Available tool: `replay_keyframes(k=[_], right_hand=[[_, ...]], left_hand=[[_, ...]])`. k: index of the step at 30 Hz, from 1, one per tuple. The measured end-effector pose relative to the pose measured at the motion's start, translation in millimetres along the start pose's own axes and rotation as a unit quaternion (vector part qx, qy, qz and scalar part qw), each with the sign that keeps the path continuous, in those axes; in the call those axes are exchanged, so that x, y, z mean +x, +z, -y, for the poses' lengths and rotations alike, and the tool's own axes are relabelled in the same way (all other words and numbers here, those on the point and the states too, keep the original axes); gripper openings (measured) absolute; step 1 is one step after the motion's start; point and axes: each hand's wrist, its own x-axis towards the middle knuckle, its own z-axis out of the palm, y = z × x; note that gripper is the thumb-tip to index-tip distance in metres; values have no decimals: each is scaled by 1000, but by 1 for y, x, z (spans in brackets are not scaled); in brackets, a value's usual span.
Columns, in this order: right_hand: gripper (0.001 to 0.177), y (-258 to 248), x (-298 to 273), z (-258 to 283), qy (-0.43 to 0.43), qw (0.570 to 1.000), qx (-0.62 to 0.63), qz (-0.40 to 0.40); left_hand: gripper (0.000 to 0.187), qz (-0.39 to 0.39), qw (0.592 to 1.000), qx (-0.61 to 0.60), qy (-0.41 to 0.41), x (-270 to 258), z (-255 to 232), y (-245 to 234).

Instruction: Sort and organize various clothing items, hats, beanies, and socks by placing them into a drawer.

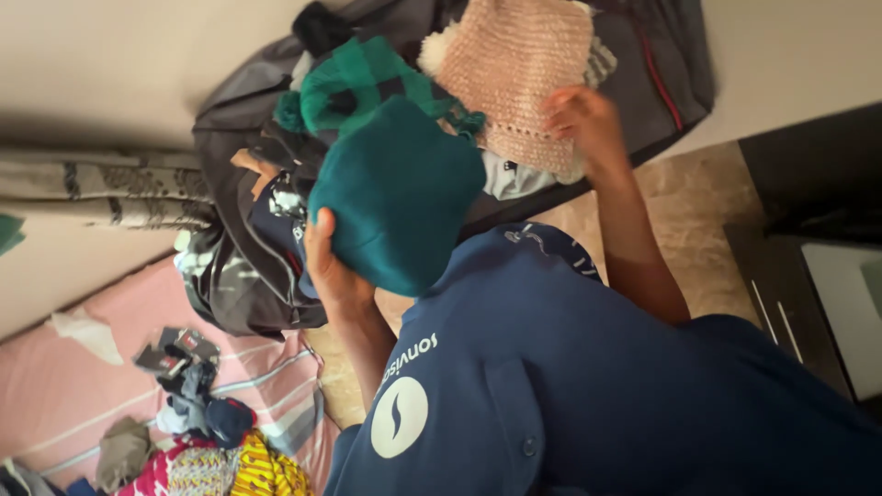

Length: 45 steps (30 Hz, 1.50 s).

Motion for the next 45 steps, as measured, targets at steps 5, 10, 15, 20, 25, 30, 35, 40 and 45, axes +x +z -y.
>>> replay_keyframes(k=[5, 10, 15, 20, 25, 30, 35, 40, 45], right_hand=[[23, -46, 95, -51, -66, 986, -31, -149], [32, -61, 196, -102, 26, 974, -82, -208], [34, -34, 166, -64, 10, 994, 82, -64], [29, -23, 127, -61, -148, 978, -66, -135], [26, 24, 49, -16, -178, 972, -99, -121], [24, 49, -10, -8, -366, 877, -283, -128], [21, 28, 11, -27, -283, 912, -226, -195], [26, 19, 17, -4, -170, 985, 4, 23], [53, 42, -19, 79, 30, 917, 389, 80]], left_hand=[[47, 41, 998, 12, -36, 8, 16, 17], [49, 34, 995, -3, -96, 22, 43, 39], [57, -11, 985, -70, -160, 33, 67, 52], [59, -34, 987, -80, -137, 37, 70, 55], [59, -28, 986, -102, -133, 40, 71, 48], [55, -37, 983, -117, -137, 48, 76, 32], [55, -34, 981, -118, -153, 50, 73, 34], [56, -36, 981, -111, -157, 51, 73, 41], [54, -2, 980, -128, -153, 49, 52, 44]])
